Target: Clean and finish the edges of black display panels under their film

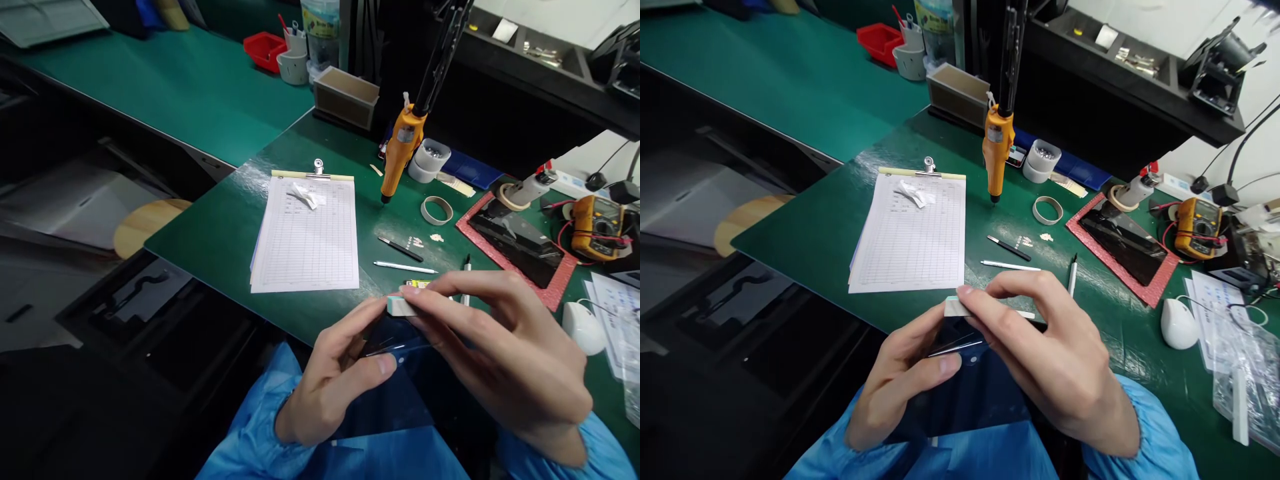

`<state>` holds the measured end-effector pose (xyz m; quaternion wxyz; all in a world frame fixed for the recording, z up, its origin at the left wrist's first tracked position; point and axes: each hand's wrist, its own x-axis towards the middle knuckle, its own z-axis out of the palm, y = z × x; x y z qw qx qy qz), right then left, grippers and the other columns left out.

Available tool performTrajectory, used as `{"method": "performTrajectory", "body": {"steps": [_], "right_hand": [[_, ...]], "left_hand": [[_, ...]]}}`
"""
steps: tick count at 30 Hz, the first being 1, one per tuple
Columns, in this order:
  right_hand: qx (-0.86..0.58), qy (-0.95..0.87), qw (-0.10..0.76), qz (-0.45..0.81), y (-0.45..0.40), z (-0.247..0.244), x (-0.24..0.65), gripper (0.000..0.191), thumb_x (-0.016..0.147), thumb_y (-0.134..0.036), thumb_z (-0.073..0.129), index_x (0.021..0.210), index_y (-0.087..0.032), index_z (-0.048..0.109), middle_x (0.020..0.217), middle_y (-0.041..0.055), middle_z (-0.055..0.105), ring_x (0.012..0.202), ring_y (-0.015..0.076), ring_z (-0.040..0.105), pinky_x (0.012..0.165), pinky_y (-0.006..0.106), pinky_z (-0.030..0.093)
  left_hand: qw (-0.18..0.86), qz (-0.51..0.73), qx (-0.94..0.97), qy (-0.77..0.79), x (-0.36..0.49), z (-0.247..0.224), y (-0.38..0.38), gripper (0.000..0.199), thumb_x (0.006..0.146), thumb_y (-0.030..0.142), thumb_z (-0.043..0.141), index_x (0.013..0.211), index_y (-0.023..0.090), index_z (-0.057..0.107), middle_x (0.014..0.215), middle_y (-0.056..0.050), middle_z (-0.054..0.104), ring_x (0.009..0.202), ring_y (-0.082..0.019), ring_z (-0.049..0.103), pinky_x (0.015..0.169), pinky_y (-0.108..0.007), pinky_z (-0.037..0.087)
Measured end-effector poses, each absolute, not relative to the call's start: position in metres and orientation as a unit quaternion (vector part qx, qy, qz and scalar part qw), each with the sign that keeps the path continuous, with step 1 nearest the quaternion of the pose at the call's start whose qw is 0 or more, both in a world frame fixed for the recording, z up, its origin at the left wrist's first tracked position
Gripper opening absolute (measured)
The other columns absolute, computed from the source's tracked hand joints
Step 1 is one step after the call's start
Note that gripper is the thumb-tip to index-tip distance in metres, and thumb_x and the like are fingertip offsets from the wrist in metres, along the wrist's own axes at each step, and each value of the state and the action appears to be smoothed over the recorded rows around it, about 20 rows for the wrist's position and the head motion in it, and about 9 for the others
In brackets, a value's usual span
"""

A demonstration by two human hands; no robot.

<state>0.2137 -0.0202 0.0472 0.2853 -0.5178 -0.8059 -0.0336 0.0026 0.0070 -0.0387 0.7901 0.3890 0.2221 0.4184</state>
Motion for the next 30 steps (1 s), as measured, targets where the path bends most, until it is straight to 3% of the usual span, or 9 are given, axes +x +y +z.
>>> {"method": "performTrajectory", "body": {"steps": [4, 7, 11, 16, 19, 23, 30], "right_hand": [[-0.536, -0.796, 0.268, -0.081, -0.022, 0.049, 0.215, 0.03, 0.121, -0.007, 0.065, 0.144, -0.023, 0.075, 0.121, 0.008, 0.08, 0.106, 0.0181, 0.083, 0.088, 0.025, 0.072], [-0.549, -0.787, 0.268, -0.088, -0.026, 0.046, 0.214, 0.031, 0.121, -0.012, 0.066, 0.145, -0.028, 0.076, 0.12, 0.0079, 0.081, 0.101, 0.021, 0.083, 0.083, 0.029, 0.073], [-0.56, -0.766, 0.298, -0.102, -0.029, 0.041, 0.212, 0.03, 0.122, -0.016, 0.064, 0.141, -0.033, 0.08, 0.119, 0.0065, 0.081, 0.096, 0.0221, 0.082, 0.08, 0.033, 0.073], [-0.539, -0.795, 0.268, -0.074, -0.027, 0.043, 0.211, 0.031, 0.119, -0.011, 0.065, 0.144, -0.025, 0.077, 0.122, 0.0071, 0.084, 0.106, 0.0204, 0.084, 0.085, 0.028, 0.073], [-0.545, -0.78, 0.299, -0.075, -0.026, 0.041, 0.21, 0.034, 0.119, -0.008, 0.064, 0.142, -0.028, 0.079, 0.122, 0.005, 0.083, 0.102, 0.0191, 0.084, 0.084, 0.029, 0.073], [-0.563, -0.777, 0.27, -0.083, -0.027, 0.045, 0.211, 0.029, 0.119, -0.009, 0.067, 0.14, -0.026, 0.076, 0.119, 0.0079, 0.082, 0.103, 0.0214, 0.085, 0.084, 0.03, 0.073], [-0.578, -0.764, 0.279, -0.062, -0.027, 0.054, 0.211, 0.027, 0.12, -0.013, 0.07, 0.138, -0.031, 0.078, 0.116, 0.0061, 0.081, 0.092, 0.0213, 0.084, 0.078, 0.032, 0.074]], "left_hand": [[0.781, 0.426, 0.389, 0.238, 0.001, -0.043, 0.002, 0.048, 0.106, 0.025, 0.088, 0.153, 0.035, 0.087, 0.165, -0.002, 0.082, 0.163, -0.035, 0.07, 0.134, -0.034, 0.055], [0.79, 0.422, 0.392, 0.211, 0.002, -0.042, 0.002, 0.05, 0.108, 0.022, 0.086, 0.155, 0.04, 0.086, 0.166, 0.002, 0.08, 0.163, -0.03, 0.069, 0.133, -0.028, 0.054], [0.783, 0.436, 0.383, 0.223, 0.002, -0.042, 0.002, 0.049, 0.108, 0.02, 0.085, 0.154, 0.037, 0.087, 0.166, 0.002, 0.08, 0.162, -0.028, 0.07, 0.129, -0.022, 0.055], [0.798, 0.42, 0.379, 0.211, 0.004, -0.038, 0.003, 0.049, 0.107, 0.021, 0.086, 0.153, 0.038, 0.087, 0.166, 0.001, 0.08, 0.164, -0.033, 0.068, 0.133, -0.03, 0.055], [0.795, 0.426, 0.371, 0.22, 0.005, -0.036, 0.004, 0.049, 0.107, 0.02, 0.086, 0.152, 0.039, 0.088, 0.164, 0.002, 0.082, 0.163, -0.03, 0.07, 0.131, -0.026, 0.055], [0.801, 0.424, 0.363, 0.217, 0.005, -0.033, 0.006, 0.046, 0.105, 0.024, 0.09, 0.149, 0.039, 0.089, 0.162, 0.003, 0.083, 0.161, -0.03, 0.071, 0.13, -0.027, 0.056], [0.813, 0.41, 0.359, 0.204, 0.003, -0.027, 0.009, 0.046, 0.107, 0.024, 0.089, 0.149, 0.043, 0.089, 0.162, 0.008, 0.083, 0.161, -0.024, 0.071, 0.126, -0.016, 0.054]]}}
